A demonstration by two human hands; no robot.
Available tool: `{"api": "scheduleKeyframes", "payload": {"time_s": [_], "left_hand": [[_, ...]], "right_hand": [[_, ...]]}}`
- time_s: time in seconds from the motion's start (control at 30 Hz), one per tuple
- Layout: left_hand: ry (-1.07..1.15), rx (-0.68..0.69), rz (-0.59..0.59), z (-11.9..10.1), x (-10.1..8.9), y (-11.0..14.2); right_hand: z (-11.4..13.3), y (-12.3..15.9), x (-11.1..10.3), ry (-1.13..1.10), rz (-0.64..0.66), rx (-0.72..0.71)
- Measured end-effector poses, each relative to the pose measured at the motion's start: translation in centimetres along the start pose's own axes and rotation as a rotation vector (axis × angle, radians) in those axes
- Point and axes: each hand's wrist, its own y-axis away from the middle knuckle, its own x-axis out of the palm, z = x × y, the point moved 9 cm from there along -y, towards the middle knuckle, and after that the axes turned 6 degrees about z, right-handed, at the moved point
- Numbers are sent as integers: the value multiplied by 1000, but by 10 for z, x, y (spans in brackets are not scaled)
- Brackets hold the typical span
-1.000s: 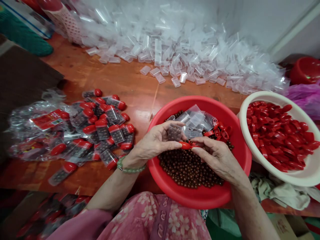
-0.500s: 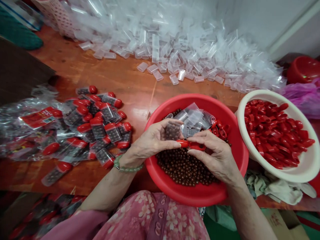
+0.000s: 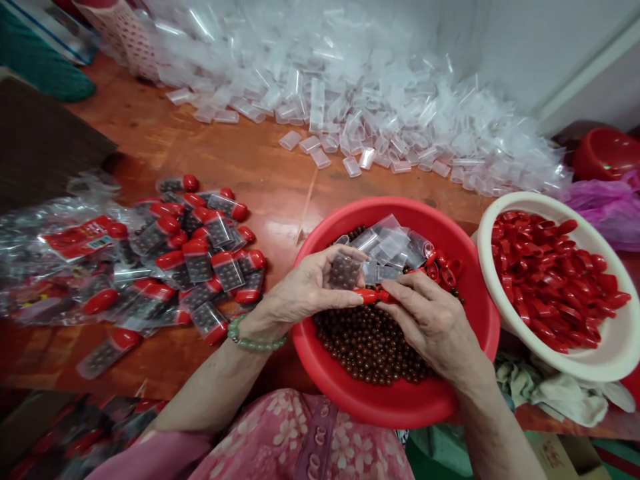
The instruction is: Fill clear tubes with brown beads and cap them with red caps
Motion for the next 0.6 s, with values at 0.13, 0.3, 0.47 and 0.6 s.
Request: {"api": "scheduleKeyframes", "payload": {"time_s": [0.13,0.3,0.47,0.6], "left_hand": [[9,-7,-4,1,-2,0],[-55,-5,8,1,-1,-1],[-13,-26,32,4,2,-2],[-38,-31,49,5,3,-4]], "right_hand": [[-15,2,8,-291,15,168],[-21,7,26,-567,5,275],[0,-3,19,-345,-11,115],[17,-10,16,-251,44,-29]]}}
